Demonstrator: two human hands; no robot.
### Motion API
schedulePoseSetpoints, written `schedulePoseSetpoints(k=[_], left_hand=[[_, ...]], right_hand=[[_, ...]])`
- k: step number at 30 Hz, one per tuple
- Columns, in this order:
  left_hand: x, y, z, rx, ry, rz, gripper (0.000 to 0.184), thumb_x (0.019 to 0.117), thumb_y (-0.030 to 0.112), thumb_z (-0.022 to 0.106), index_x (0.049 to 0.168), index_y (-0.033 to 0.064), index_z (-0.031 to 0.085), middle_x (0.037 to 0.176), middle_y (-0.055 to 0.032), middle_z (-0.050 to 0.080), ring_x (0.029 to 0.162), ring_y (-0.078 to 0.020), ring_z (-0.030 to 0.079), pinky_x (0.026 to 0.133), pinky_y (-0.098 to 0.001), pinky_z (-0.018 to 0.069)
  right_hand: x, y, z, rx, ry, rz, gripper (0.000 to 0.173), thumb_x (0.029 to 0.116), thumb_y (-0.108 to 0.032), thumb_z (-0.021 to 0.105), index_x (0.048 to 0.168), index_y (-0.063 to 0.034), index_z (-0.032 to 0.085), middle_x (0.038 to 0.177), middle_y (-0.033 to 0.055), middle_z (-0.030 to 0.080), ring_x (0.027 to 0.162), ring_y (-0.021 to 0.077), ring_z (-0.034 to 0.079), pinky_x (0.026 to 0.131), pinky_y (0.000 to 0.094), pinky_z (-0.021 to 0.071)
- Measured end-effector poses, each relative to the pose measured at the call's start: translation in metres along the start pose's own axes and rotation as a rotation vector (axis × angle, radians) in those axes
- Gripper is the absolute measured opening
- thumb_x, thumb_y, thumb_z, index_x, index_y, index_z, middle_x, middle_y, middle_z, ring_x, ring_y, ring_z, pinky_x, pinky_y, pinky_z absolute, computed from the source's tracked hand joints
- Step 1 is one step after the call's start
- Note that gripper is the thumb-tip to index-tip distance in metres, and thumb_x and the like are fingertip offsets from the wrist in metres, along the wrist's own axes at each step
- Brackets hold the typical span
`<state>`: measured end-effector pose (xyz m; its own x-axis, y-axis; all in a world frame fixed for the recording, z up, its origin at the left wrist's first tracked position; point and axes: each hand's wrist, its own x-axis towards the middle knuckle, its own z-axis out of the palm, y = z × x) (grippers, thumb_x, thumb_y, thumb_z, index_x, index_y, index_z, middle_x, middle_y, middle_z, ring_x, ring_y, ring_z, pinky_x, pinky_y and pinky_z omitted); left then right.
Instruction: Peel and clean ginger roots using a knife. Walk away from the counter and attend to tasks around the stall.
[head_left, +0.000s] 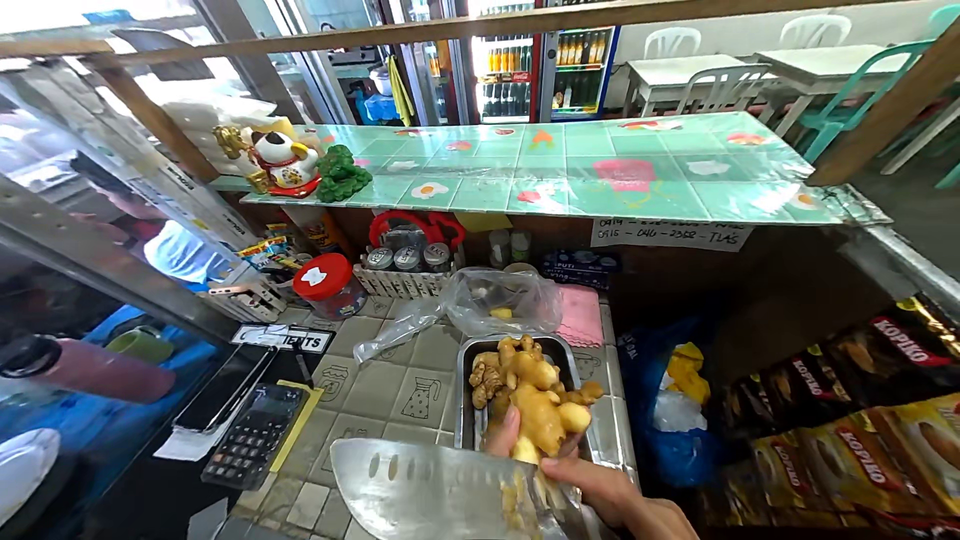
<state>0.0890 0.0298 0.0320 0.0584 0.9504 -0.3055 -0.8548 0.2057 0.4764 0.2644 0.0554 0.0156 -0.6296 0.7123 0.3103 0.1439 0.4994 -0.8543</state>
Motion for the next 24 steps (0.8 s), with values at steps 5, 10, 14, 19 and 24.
schedulePoseSetpoints(k=[5, 10, 14, 19, 24], left_hand=[[-0.002, -0.003, -0.005, 0.089, -0.026, 0.056, 0.032, 0.1094, 0.029, 0.041, 0.121, 0.0092, 0.063, 0.113, -0.0060, 0.071, 0.105, -0.0130, 0.069, 0.091, -0.0327, 0.0575], [-0.007, -0.008, -0.003, 0.103, 0.004, 0.125, 0.028, 0.1091, 0.027, 0.043, 0.121, 0.0104, 0.062, 0.112, -0.0039, 0.071, 0.103, -0.0113, 0.069, 0.091, -0.0309, 0.0573], [-0.008, -0.014, -0.002, 0.065, 0.011, 0.135, 0.046, 0.1117, 0.031, 0.023, 0.123, 0.0077, 0.060, 0.114, -0.0078, 0.072, 0.108, -0.0145, 0.069, 0.093, -0.0327, 0.0577], [0.005, -0.004, -0.003, 0.094, 0.044, 0.140, 0.049, 0.1113, 0.028, 0.023, 0.154, 0.0039, 0.023, 0.146, -0.0215, 0.051, 0.130, -0.0317, 0.057, 0.104, -0.0451, 0.0527], [0.014, 0.014, -0.008, 0.111, 0.104, 0.143, 0.077, 0.1037, 0.065, 0.014, 0.155, 0.0094, 0.029, 0.145, -0.0190, 0.053, 0.128, -0.0338, 0.059, 0.098, -0.0467, 0.0556]], right_hand=[[-0.002, 0.001, 0.000, 0.122, 0.045, 0.000, 0.053, 0.0987, -0.035, 0.068, 0.139, -0.0052, 0.051, 0.081, 0.0113, 0.065, 0.066, 0.0172, 0.062, 0.060, 0.0353, 0.0537], [-0.002, 0.001, 0.002, 0.154, 0.079, 0.008, 0.048, 0.0995, -0.031, 0.067, 0.136, -0.0052, 0.051, 0.078, 0.0104, 0.063, 0.065, 0.0149, 0.061, 0.060, 0.0327, 0.0541], [0.000, 0.006, 0.016, 0.342, 0.132, -0.007, 0.045, 0.1061, -0.027, 0.056, 0.144, -0.0041, 0.049, 0.097, 0.0087, 0.069, 0.071, 0.0064, 0.062, 0.065, 0.0255, 0.0552], [0.000, 0.009, 0.013, 0.547, 0.123, 0.080, 0.047, 0.1089, -0.033, 0.047, 0.148, -0.0072, 0.047, 0.079, -0.0011, 0.064, 0.058, 0.0010, 0.050, 0.052, 0.0199, 0.0442], [-0.009, 0.017, 0.003, 0.480, 0.014, 0.191, 0.054, 0.1097, -0.038, 0.044, 0.152, -0.0038, 0.046, 0.075, 0.0010, 0.058, 0.054, 0.0055, 0.045, 0.048, 0.0236, 0.0405]])
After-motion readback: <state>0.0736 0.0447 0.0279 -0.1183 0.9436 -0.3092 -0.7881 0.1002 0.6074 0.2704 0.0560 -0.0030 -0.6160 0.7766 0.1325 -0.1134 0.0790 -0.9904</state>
